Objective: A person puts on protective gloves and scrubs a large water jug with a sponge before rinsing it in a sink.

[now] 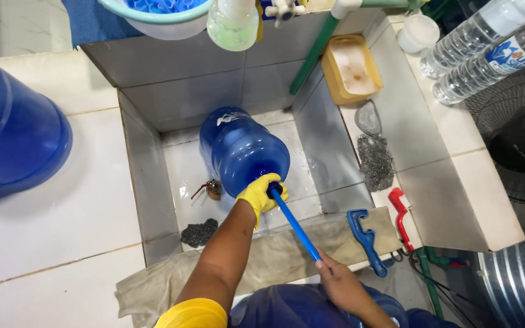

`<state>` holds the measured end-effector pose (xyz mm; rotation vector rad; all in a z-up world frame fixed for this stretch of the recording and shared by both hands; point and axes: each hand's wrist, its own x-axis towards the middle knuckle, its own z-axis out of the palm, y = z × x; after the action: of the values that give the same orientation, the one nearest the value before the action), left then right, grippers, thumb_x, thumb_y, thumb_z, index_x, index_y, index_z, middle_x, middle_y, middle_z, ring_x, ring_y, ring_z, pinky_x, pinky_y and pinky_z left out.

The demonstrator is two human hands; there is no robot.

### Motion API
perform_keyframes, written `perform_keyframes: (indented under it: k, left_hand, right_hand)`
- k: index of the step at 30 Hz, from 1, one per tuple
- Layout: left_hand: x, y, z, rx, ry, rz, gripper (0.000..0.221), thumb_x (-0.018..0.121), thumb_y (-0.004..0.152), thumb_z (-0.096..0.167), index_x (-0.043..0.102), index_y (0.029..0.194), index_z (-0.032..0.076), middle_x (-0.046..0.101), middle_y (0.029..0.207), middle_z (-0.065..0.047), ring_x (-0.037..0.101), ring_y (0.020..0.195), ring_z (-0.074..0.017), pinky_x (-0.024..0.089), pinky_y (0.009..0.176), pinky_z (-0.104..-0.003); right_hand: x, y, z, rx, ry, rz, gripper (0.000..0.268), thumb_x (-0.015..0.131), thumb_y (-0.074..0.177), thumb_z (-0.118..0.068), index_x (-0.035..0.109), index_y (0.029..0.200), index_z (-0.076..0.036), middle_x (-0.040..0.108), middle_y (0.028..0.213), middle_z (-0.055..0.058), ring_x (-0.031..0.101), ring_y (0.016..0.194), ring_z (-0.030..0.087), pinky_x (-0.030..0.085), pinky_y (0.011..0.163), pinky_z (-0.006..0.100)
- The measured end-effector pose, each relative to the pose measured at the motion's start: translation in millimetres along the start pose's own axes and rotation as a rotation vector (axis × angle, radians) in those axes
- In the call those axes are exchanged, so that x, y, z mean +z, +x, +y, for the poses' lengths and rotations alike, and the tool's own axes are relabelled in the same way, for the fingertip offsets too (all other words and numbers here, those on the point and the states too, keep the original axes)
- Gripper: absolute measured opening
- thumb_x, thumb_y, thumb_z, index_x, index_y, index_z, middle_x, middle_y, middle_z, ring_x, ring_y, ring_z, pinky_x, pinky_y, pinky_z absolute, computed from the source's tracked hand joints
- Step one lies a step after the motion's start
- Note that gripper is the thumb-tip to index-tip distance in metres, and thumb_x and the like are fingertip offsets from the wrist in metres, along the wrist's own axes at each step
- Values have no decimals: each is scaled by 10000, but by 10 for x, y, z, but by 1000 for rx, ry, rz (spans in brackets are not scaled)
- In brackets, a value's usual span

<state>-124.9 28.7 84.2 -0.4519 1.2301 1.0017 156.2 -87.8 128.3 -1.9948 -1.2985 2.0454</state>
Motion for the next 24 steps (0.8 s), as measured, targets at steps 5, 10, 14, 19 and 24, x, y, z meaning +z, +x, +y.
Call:
perform_keyframes:
  k: [5,10,14,19,24]
  left_hand:
    - [-141,803,-141,211,348,185,235,729,720,154,661,853,-29,641,667,-161,635,533,-255,505,421,-406]
    - [-114,144,-115,167,520,154,455,862,735,290,671,1095,88,619,851,-88,603,702,-186,534,578,-367]
    - [-147,741,-285,62,87,-54,176,776,834,123,640,892,29,621,724,-116,659,627,-247,629,591,-416]
    - [-43,460,-355,194,156,110,386,760,722,95,575,1041,-19,605,815,-198,648,660,-249,612,479,-367]
    - [-69,449,-334,80,31,2,322,757,702,81,585,966,14,600,765,-143,640,646,-208,642,623,-398]
  right_hand:
    - [75,140,14,-156,-21,-43,539,545,997,-332,608,1528,-258,335,587,20,310,478,112,235,417,287]
    - [85,426,244,-79,-810,297,543,489,958,-542,459,1498,-587,778,775,103,806,820,273,497,665,340]
    - [-135,844,534,327,707,-216,281,551,1017,-347,564,1298,-336,270,664,19,220,405,129,156,328,293]
    - [-295,454,542,-319,-469,85,608,545,932,-474,587,1482,-218,606,1524,-24,500,1457,70,325,1203,237]
    - [-145,33,351,7,-163,-11,513,472,1016,-401,407,1522,-357,491,920,113,420,765,249,342,585,362]
